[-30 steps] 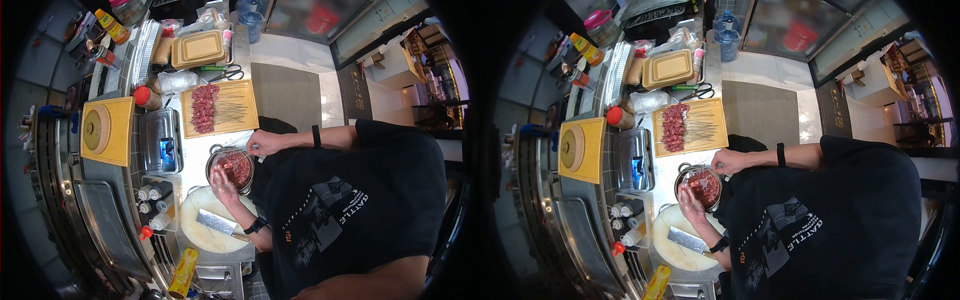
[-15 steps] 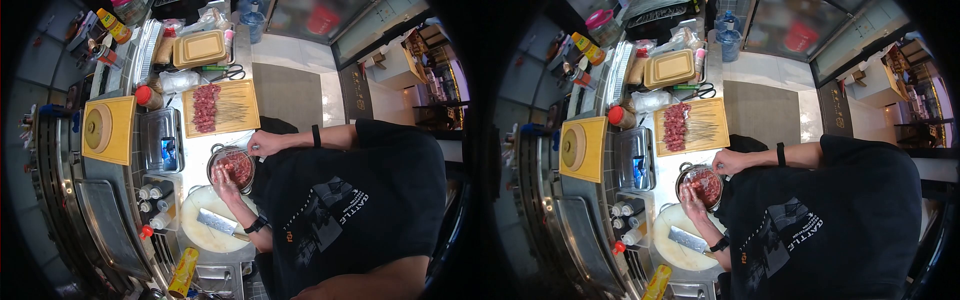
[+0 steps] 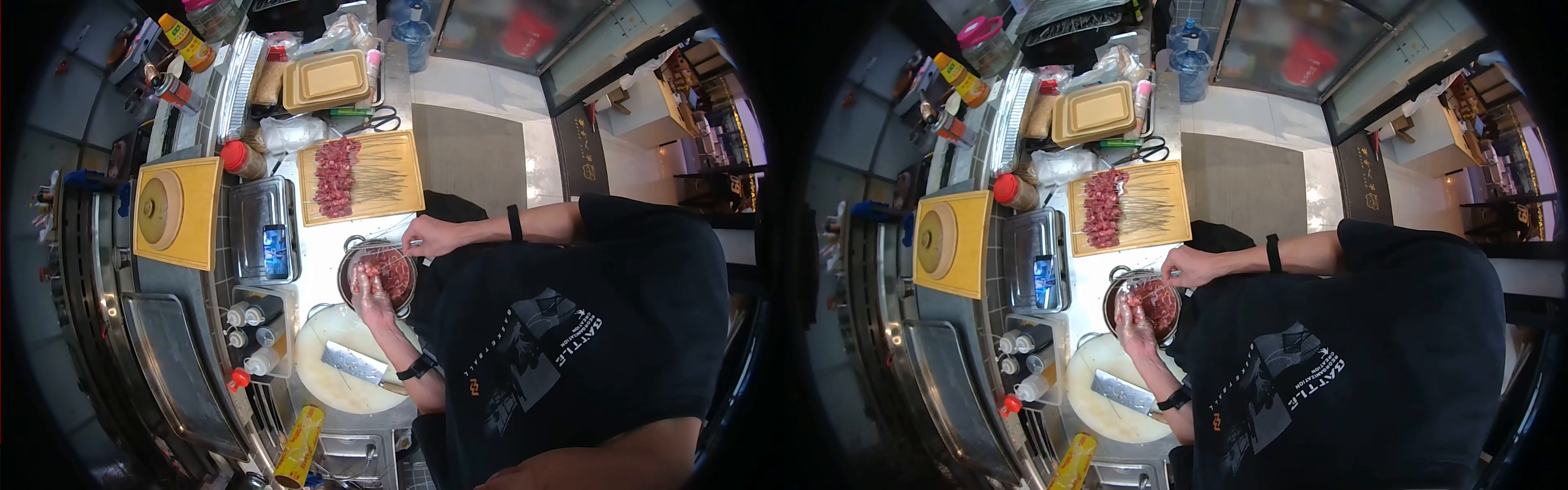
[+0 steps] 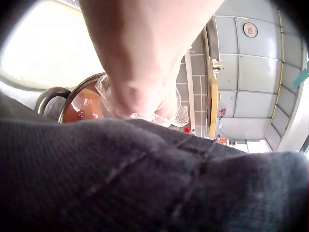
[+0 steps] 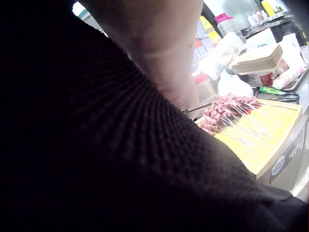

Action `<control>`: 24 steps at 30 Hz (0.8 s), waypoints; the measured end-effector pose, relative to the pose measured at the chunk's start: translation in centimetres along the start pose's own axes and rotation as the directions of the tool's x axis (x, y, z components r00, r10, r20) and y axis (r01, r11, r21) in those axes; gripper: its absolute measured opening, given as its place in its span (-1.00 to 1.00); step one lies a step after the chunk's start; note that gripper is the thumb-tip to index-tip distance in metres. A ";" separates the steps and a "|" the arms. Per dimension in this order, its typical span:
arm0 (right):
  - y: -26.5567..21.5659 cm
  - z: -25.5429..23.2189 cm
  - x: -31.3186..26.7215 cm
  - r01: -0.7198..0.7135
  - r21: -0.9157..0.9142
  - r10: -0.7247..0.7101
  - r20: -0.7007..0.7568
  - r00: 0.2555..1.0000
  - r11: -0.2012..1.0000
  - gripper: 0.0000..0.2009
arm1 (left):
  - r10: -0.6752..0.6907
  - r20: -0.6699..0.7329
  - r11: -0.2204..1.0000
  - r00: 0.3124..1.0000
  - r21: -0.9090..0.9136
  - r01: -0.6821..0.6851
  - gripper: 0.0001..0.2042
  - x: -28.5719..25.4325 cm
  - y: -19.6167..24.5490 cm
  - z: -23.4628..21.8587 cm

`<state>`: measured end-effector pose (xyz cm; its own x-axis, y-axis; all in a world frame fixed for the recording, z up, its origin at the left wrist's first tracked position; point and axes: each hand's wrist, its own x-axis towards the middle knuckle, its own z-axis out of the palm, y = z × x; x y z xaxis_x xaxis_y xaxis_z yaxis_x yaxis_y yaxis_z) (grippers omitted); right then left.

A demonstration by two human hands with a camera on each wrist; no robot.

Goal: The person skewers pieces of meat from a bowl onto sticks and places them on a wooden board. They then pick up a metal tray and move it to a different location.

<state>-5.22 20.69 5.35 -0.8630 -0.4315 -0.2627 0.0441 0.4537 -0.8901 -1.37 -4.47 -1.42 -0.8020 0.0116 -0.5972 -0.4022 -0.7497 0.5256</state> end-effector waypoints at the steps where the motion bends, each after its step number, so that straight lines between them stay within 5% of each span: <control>1: -0.1 0.0 0.0 -0.005 0.001 0.005 -0.003 1.000 1.000 -0.89 | 0.000 0.004 1.000 1.000 0.008 0.000 -0.56 -0.1 0.1 0.1; 6: -0.4 0.0 -0.1 -0.023 0.015 0.023 -0.011 1.000 1.000 -0.90 | 0.044 0.088 0.990 0.995 0.126 -0.055 -0.54 -0.1 0.2 0.0; 9: 0.3 -0.1 0.2 0.006 0.044 -0.004 -0.046 0.999 0.999 -0.90 | 0.072 0.054 0.995 0.996 -0.066 -0.068 -0.49 0.3 0.6 0.0; 16: 1.4 0.0 0.3 0.036 0.077 -0.030 -0.079 0.996 0.996 -0.89 | 0.119 0.113 0.992 0.987 -0.059 -0.112 -0.47 -0.2 1.0 -0.8; 24: 0.4 -0.3 0.1 0.047 0.045 -0.046 -0.025 0.999 0.998 -0.87 | 0.162 -0.091 0.986 0.983 0.040 -0.159 -0.68 -0.6 0.9 0.2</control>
<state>-5.46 21.05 5.02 -0.8766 -0.4321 -0.2120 0.0260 0.3974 -0.9173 -1.38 -5.01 -0.48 -0.8132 -0.1701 -0.5565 -0.2870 -0.7146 0.6379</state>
